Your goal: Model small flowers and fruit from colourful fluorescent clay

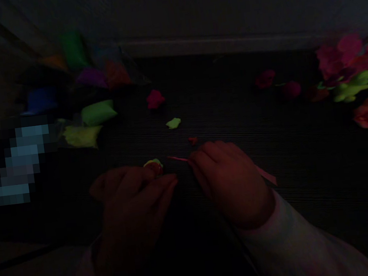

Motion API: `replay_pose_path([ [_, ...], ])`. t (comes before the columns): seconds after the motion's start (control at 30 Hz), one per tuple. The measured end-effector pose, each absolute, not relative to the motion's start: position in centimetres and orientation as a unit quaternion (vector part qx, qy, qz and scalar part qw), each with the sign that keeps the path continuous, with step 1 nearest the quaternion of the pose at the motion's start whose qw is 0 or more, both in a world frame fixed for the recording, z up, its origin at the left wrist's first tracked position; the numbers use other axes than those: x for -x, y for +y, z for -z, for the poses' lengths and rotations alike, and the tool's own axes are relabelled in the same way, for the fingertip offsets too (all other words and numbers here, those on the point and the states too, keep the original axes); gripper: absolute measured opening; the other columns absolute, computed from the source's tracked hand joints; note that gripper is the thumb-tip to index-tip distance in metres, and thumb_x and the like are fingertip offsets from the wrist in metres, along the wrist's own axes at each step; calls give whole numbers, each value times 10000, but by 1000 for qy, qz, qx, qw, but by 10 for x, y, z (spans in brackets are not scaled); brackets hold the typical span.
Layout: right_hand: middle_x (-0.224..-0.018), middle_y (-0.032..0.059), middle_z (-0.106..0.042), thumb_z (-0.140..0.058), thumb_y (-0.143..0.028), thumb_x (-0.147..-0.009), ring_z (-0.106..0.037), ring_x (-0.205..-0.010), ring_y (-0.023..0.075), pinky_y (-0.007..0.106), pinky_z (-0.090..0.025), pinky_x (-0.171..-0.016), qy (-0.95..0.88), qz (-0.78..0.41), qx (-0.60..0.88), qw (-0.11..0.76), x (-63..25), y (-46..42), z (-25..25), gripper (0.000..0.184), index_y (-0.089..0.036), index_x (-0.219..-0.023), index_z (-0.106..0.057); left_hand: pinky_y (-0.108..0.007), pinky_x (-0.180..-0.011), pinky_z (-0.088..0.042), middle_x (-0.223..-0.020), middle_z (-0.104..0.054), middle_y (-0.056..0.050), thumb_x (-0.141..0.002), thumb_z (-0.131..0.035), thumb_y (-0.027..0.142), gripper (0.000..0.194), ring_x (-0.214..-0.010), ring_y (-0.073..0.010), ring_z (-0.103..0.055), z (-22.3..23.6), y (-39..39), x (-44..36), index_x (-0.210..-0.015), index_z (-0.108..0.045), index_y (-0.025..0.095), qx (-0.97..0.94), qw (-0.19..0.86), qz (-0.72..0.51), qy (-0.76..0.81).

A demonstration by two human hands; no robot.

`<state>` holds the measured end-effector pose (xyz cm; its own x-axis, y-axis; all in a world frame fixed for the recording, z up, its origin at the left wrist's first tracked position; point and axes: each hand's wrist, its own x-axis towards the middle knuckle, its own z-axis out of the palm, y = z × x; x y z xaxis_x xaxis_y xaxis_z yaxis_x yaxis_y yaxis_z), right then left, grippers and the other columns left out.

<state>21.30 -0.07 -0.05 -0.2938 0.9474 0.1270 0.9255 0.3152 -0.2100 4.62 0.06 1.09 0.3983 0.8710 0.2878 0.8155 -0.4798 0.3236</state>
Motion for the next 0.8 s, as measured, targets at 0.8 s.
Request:
replay_pose_path([
  [0.8, -805, 61, -609, -428, -253, -813, -547, -730, 185, 322, -428, -634, -811, -44, 568, 134, -216, 0, 3, 195, -165, -849, -597, -342, -652, -351, -629, -528, 0, -712, -588, 277, 91, -684, -154, -467, -5, 15, -18, -759, -665, 273, -790, 72, -248, 556],
])
